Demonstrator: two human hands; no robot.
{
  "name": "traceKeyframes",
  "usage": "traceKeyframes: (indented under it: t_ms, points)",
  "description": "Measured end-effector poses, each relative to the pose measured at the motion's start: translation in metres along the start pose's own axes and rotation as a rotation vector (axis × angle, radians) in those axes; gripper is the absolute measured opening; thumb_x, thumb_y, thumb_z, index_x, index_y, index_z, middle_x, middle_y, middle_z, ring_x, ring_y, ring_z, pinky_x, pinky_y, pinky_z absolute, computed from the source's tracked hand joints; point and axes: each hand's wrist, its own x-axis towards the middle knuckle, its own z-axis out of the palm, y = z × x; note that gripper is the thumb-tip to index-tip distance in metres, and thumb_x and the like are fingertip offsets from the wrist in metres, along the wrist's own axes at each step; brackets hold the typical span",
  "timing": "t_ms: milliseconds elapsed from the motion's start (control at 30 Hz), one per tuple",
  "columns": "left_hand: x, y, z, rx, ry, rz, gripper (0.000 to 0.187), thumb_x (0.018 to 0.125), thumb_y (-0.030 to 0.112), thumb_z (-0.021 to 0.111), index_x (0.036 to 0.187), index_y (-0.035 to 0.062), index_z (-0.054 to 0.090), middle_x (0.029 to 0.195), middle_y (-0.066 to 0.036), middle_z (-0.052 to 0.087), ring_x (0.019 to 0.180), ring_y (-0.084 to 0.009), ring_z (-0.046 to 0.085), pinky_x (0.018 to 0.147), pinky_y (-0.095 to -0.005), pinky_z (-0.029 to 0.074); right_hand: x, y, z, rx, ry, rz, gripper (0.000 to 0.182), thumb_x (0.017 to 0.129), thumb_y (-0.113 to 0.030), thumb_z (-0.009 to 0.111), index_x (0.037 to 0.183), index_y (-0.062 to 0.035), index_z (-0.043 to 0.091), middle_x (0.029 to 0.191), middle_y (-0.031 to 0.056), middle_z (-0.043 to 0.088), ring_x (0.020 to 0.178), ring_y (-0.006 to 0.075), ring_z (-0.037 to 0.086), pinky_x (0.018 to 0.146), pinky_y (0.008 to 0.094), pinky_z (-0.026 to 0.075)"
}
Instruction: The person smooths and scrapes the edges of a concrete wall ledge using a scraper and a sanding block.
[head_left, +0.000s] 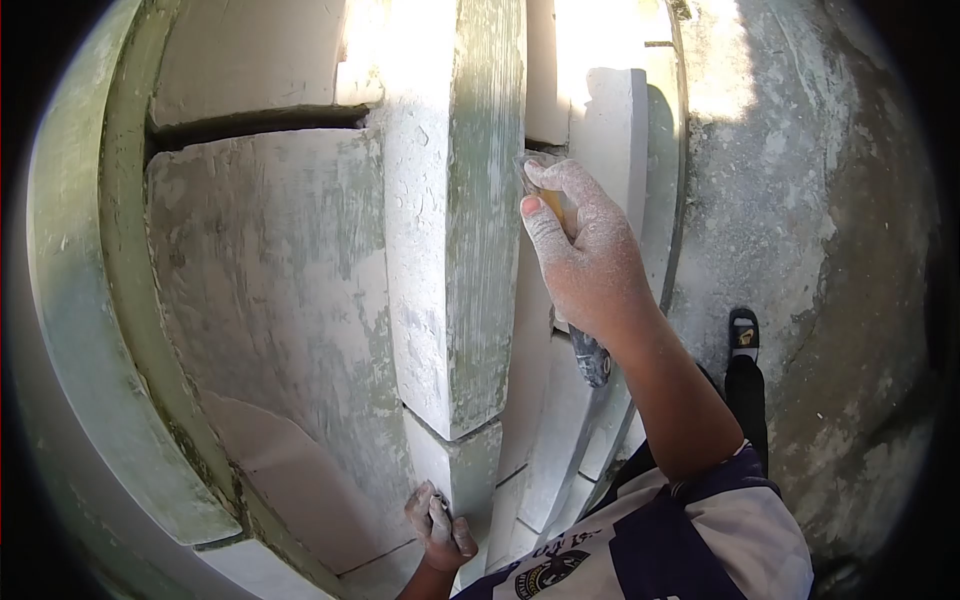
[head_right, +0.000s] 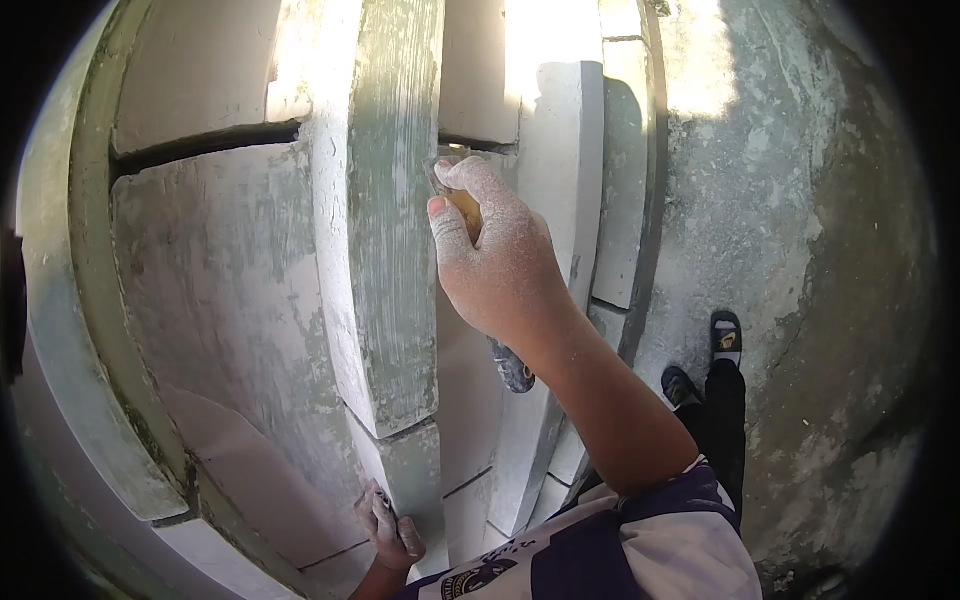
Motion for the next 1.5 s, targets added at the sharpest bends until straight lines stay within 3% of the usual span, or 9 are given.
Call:
traceKeyframes:
  t_ms: [400,467,533,600,867,1033,1333,1467,1500]
  points:
    - [-0.003,0.0,-0.001,0.018,-0.02,-0.017,0.062,0.1,0.017,0.047,0.156,-0.0037,0.034,0.146,-0.034,0.043,0.122,-0.0441,0.05,0.103,-0.0544,0.042,-0.005,0.007,0.003,-0.019,0.026,-0.074,0.032,0.105,-0.018,0.056,0.131,0.0008,0.056,0.116,0.0303,0.069,0.106,0.0413,0.072,0.092,0.0437,0.058]
    - [0.0,0.003,-0.002,0.025,-0.028,-0.033,0.062,0.1,0.017,0.047,0.156,-0.0035,0.034,0.146,-0.034,0.043,0.122,-0.0439,0.05,0.103,-0.0547,0.042,-0.002,-0.003,0.002,-0.013,-0.006,0.047,0.033,0.106,-0.017,0.056,0.132,0.0033,0.056,0.109,0.021,0.067,0.092,0.0214,0.067,0.082,0.0314,0.054]
    - [0.0,0.003,-0.003,0.021,-0.029,-0.032,0.062,0.099,0.017,0.048,0.156,-0.0033,0.035,0.146,-0.034,0.043,0.123,-0.0439,0.05,0.103,-0.0549,0.041,-0.011,-0.001,0.004,0.012,-0.026,0.079,0.033,0.107,-0.017,0.056,0.132,0.0035,0.056,0.108,0.0201,0.068,0.09,0.0204,0.068,0.082,0.0305,0.054]
    - [0.0,0.001,-0.001,0.012,-0.012,-0.018,0.062,0.099,0.017,0.048,0.156,-0.0029,0.035,0.147,-0.034,0.043,0.123,-0.0438,0.05,0.103,-0.0551,0.041,-0.038,0.01,0.01,0.057,-0.037,0.013,0.032,0.106,-0.019,0.055,0.131,0.0014,0.057,0.114,0.0276,0.07,0.1,0.0382,0.074,0.089,0.0412,0.058]
    - [0.0,0.002,-0.001,0.016,-0.017,-0.025,0.061,0.099,0.017,0.049,0.154,-0.0034,0.035,0.145,-0.034,0.045,0.123,-0.0467,0.049,0.102,-0.0568,0.042,-0.009,-0.009,0.0,0.059,-0.062,0.137,0.031,0.105,-0.016,0.057,0.13,0.0018,0.057,0.115,0.0279,0.07,0.101,0.0378,0.074,0.089,0.0409,0.058]
    - [0.002,0.003,-0.001,0.006,-0.012,-0.015,0.062,0.099,0.017,0.048,0.156,-0.0041,0.035,0.146,-0.036,0.044,0.123,-0.0466,0.05,0.103,-0.0563,0.041,-0.046,0.015,0.019,0.064,-0.002,-0.069,0.035,0.108,-0.019,0.055,0.134,0.0042,0.055,0.108,0.0155,0.066,0.078,0.0083,0.056,0.073,0.0254,0.05]
    - [0.0,0.001,-0.002,0.015,-0.021,-0.027,0.061,0.1,0.018,0.047,0.156,-0.0026,0.034,0.145,-0.034,0.044,0.123,-0.0466,0.05,0.103,-0.0569,0.042,-0.001,0.003,0.01,0.008,0.067,0.016,0.034,0.107,-0.02,0.059,0.135,-0.0008,0.058,0.085,0.0072,0.064,0.063,0.0044,0.051,0.06,0.0247,0.045]
    - [0.003,0.003,-0.002,0.005,-0.009,-0.013,0.061,0.1,0.017,0.047,0.157,-0.0011,0.034,0.145,-0.033,0.045,0.123,-0.0467,0.05,0.103,-0.0568,0.042,-0.042,0.011,0.015,0.096,-0.025,-0.001,0.033,0.106,-0.02,0.056,0.131,0.0002,0.057,0.114,0.0279,0.07,0.099,0.0375,0.074,0.089,0.0419,0.057]
    - [0.003,0.003,-0.002,-0.002,-0.003,-0.011,0.061,0.1,0.017,0.047,0.157,-0.0009,0.034,0.145,-0.033,0.045,0.123,-0.0467,0.05,0.103,-0.0569,0.042,-0.043,0.012,0.013,0.085,-0.042,-0.018,0.033,0.106,-0.02,0.056,0.132,0.0004,0.057,0.114,0.028,0.07,0.099,0.0369,0.074,0.089,0.0415,0.058]
